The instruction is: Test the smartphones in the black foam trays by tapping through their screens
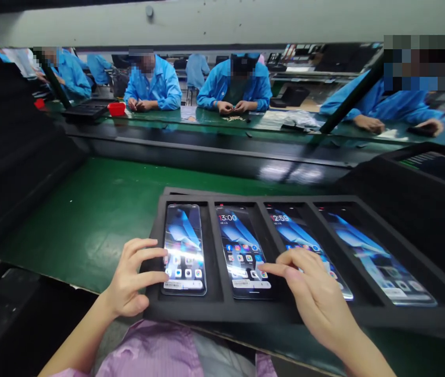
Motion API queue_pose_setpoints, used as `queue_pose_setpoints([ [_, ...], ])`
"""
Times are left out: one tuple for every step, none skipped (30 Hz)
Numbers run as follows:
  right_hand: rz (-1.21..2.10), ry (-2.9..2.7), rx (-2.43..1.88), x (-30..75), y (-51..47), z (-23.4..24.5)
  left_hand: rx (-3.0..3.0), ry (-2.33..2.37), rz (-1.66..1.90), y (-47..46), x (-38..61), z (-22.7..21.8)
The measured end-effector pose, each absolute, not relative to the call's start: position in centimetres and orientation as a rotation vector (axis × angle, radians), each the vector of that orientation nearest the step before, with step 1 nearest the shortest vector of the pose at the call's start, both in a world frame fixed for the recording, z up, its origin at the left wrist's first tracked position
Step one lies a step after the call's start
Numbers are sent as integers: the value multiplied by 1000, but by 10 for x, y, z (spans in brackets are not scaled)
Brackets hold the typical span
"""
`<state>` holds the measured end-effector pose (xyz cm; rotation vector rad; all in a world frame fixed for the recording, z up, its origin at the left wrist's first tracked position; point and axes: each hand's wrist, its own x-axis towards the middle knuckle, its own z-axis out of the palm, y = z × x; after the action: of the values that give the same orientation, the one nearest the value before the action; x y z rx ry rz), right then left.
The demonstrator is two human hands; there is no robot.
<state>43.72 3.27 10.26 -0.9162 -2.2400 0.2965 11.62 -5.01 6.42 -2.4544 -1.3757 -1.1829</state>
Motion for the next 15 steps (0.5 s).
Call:
queue_pose_setpoints([
  [313,-2250,-907,437,32,103,-2451,-1371,-1194,-51,116,63],
  [330,-2267,-890,438,30,104,-2450,-1362,-1203,-51,117,63],
  [344,-2288,-870,438,29,104,-2452,-1356,-1208,-51,117,62],
  [356,-2316,-847,438,28,104,-2454,-1350,-1208,-50,118,62],
  [364,-2342,-826,438,28,104,-2455,-1352,-1202,-50,118,62],
  [368,-2361,-813,439,27,104,-2452,-1356,-1191,-49,119,63],
  [368,-2375,-812,439,27,104,-2446,-1356,-1179,-49,119,63],
  [366,-2387,-820,439,27,105,-2440,-1359,-1163,-49,119,63],
  [363,-2403,-834,439,28,105,-2434,-1368,-1144,-49,119,63],
  [358,-2427,-847,437,28,106,-2429,-1382,-1124,-49,119,63],
  [350,-2461,-856,436,28,108,-2421,-1404,-1106,-49,119,63],
  [340,-2508,-857,434,28,109,-2413,-1428,-1094,-49,119,63],
  [323,-2554,-858,431,27,111,-2405,-1449,-1090,-49,118,62],
  [304,-2598,-859,429,27,112,-2400,-1455,-1097,-49,118,60],
  [280,-2630,-860,427,27,113,-2400,-1451,-1110,-48,117,59],
])
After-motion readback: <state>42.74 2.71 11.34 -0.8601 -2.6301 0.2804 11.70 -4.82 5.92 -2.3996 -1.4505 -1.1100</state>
